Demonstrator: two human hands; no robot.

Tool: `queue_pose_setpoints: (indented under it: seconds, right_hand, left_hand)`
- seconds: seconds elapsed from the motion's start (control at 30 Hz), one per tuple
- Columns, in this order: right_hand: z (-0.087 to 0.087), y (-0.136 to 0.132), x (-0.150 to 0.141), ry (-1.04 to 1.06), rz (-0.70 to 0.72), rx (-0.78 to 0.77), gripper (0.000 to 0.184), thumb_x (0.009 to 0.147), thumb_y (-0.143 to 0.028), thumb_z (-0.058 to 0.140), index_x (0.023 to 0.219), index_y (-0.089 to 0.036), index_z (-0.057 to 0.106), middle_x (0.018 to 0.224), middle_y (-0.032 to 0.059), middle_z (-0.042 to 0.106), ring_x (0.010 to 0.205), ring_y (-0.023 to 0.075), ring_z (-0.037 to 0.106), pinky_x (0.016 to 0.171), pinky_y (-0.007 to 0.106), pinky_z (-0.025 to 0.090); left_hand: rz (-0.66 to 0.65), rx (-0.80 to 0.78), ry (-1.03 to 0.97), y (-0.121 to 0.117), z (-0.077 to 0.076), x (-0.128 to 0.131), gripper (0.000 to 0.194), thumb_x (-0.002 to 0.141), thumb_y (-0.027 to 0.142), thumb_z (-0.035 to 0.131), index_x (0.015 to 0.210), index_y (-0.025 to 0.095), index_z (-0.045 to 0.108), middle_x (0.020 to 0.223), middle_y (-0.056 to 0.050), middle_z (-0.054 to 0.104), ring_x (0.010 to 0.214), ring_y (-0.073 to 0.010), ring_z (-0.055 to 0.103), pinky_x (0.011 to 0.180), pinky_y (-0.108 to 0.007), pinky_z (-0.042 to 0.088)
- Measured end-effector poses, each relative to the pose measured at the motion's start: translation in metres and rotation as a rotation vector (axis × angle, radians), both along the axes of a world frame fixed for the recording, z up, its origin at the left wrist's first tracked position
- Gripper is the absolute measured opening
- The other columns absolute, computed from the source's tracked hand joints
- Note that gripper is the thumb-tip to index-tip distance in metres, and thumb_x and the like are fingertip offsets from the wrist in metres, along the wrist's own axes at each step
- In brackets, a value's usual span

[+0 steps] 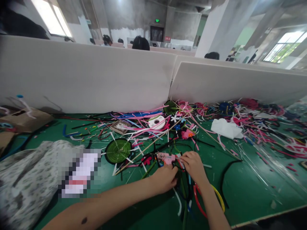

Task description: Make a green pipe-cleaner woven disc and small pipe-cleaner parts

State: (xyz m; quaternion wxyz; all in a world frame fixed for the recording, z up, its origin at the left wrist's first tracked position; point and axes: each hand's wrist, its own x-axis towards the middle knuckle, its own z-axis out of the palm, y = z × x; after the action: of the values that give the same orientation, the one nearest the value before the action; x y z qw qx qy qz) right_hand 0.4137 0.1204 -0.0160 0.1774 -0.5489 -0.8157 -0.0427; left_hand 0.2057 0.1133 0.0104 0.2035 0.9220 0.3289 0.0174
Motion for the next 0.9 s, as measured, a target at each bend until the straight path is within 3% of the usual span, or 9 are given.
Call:
queue_pose_setpoints:
  seconds: [0.4,0.5,0.6,0.67,0.77,0.83,0.9]
  right_hand:
    - [0.008,-0.001,-0.011,-0.070,0.003,0.013,0.026,0.092,-0.026,0.048,0.089,-0.024,0.073,0.084,0.0047,0.068,0.081,0.0192,0.058,0.081,0.036,0.042]
    - [0.015,-0.005,-0.018,-0.107,-0.036,0.046,0.026,0.091,-0.024,0.047,0.088,-0.024,0.073,0.087,0.0045,0.070,0.083,0.0202,0.059,0.083,0.038,0.041]
    - [0.023,-0.013,-0.027,-0.128,-0.094,0.110,0.027,0.090,-0.027,0.046,0.098,-0.020,0.071,0.094,0.0079,0.071,0.089,0.0240,0.059,0.087,0.043,0.040]
    - [0.027,-0.022,-0.033,-0.128,-0.119,0.149,0.029,0.091,-0.029,0.044,0.100,-0.018,0.069,0.095,0.0104,0.071,0.091,0.0253,0.060,0.087,0.045,0.039]
    - [0.031,-0.039,-0.042,-0.092,-0.106,0.211,0.030,0.094,-0.032,0.043,0.097,-0.018,0.069,0.095,0.0108,0.071,0.091,0.0249,0.062,0.089,0.044,0.040]
    - [0.032,-0.049,-0.051,-0.053,-0.061,0.249,0.029,0.095,-0.034,0.044,0.098,-0.018,0.068,0.095,0.0097,0.072,0.090,0.0244,0.062,0.089,0.043,0.041]
    - [0.032,-0.055,-0.062,-0.022,-0.017,0.266,0.027,0.094,-0.035,0.047,0.100,-0.018,0.067,0.095,0.0088,0.071,0.089,0.0241,0.063,0.087,0.042,0.043]
  left_hand:
    - [0.014,0.014,0.004,-0.001,-0.004,0.002,0.030,0.091,0.033,0.047,0.112,0.013,0.053,0.109,-0.017,0.063,0.100,-0.0279,0.064,0.077,-0.037,0.056]
    - [0.006,0.014,0.013,-0.005,0.008,0.001,0.033,0.091,0.034,0.050,0.112,0.010,0.054,0.106,-0.019,0.066,0.097,-0.0298,0.066,0.074,-0.038,0.056]
    - [0.007,0.024,0.000,-0.018,0.034,-0.012,0.041,0.091,0.041,0.051,0.115,0.008,0.054,0.095,-0.019,0.069,0.088,-0.0318,0.069,0.070,-0.041,0.056]
    - [0.030,0.052,-0.052,-0.031,0.056,-0.034,0.049,0.093,0.051,0.044,0.121,0.011,0.050,0.095,-0.017,0.070,0.083,-0.0323,0.069,0.067,-0.043,0.055]
    - [0.028,0.004,-0.246,-0.053,0.080,-0.094,0.048,0.093,0.052,0.041,0.126,0.018,0.049,0.091,-0.013,0.073,0.077,-0.0299,0.070,0.062,-0.037,0.053]
    - [0.136,-0.026,-0.283,-0.068,0.082,-0.145,0.040,0.091,0.042,0.046,0.125,0.021,0.051,0.089,-0.010,0.074,0.074,-0.0272,0.070,0.062,-0.033,0.051]
    - [0.374,-0.020,-0.337,-0.084,0.071,-0.196,0.032,0.091,0.036,0.044,0.120,0.025,0.055,0.070,-0.003,0.070,0.058,-0.0212,0.066,0.056,-0.028,0.047]
